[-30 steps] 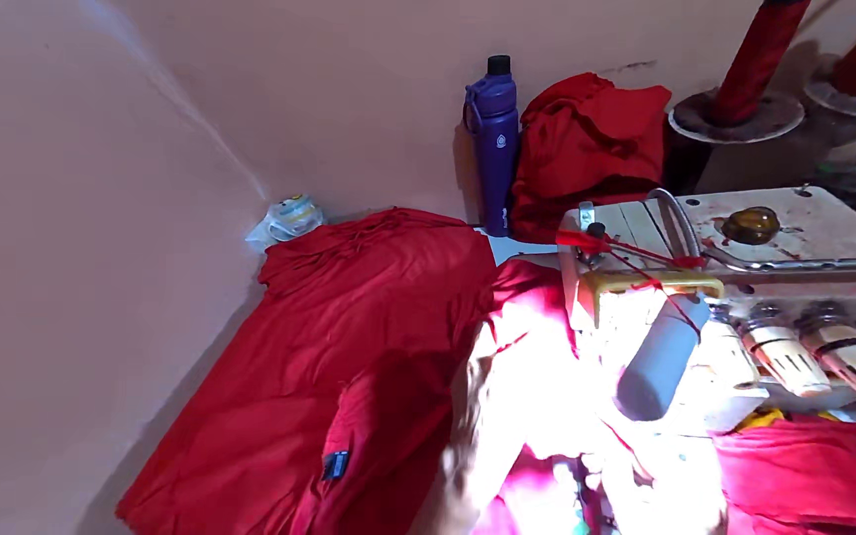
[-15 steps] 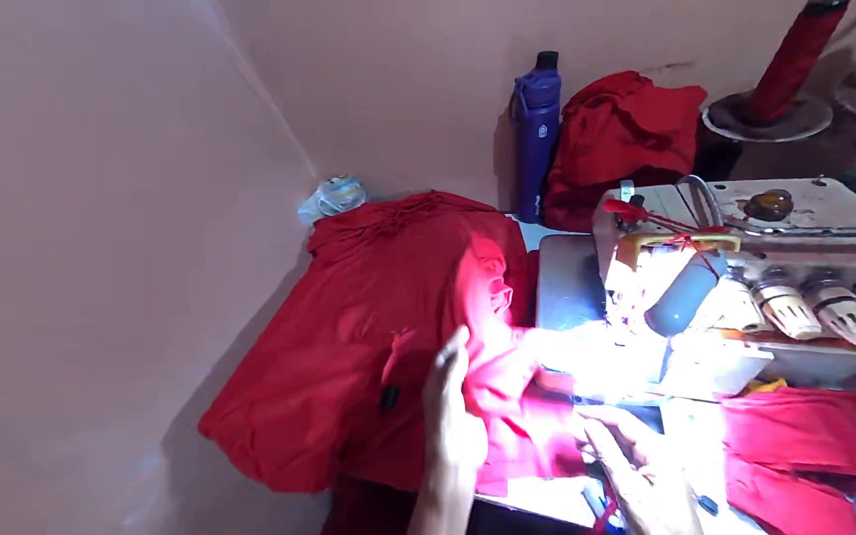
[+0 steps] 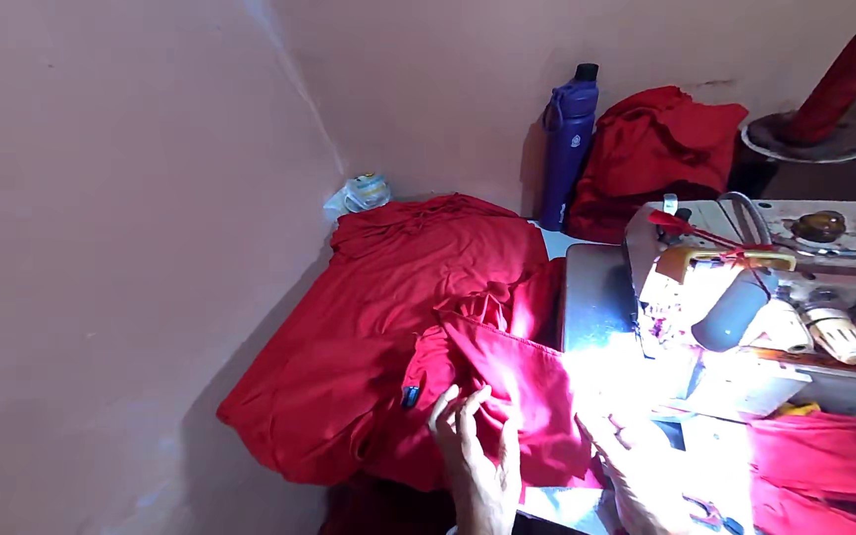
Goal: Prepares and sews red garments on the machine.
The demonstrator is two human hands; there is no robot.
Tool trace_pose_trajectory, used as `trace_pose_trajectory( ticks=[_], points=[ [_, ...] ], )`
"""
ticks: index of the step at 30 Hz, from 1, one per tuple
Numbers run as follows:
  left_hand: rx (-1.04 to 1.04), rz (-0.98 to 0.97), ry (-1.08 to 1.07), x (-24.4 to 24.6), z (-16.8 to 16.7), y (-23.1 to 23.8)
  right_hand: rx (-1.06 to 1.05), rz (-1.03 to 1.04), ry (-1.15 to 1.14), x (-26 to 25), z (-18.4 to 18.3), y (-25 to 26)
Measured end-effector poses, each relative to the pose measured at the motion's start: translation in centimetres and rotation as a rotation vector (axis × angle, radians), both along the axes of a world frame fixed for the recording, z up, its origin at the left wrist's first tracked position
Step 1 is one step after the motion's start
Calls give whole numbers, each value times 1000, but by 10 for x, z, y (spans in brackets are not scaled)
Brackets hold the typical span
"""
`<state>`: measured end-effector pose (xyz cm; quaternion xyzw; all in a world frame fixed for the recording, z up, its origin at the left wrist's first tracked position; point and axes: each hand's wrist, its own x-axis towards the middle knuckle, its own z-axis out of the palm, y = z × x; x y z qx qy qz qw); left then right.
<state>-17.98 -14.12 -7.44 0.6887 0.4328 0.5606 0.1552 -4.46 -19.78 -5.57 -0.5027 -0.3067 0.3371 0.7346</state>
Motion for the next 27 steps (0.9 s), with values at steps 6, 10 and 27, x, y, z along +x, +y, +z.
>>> trace_pose_trajectory(
  ticks=[6,10,27],
  points=[
    [44,-572,-49,22,22,8,113,50,70,-2,0,4],
    [-104,-658,-165,28,19,11,64,-1,73,-2,2,-1],
    [-60,-188,84,60,29,51,-210,-294,-635,29,-14,-31]
  ],
)
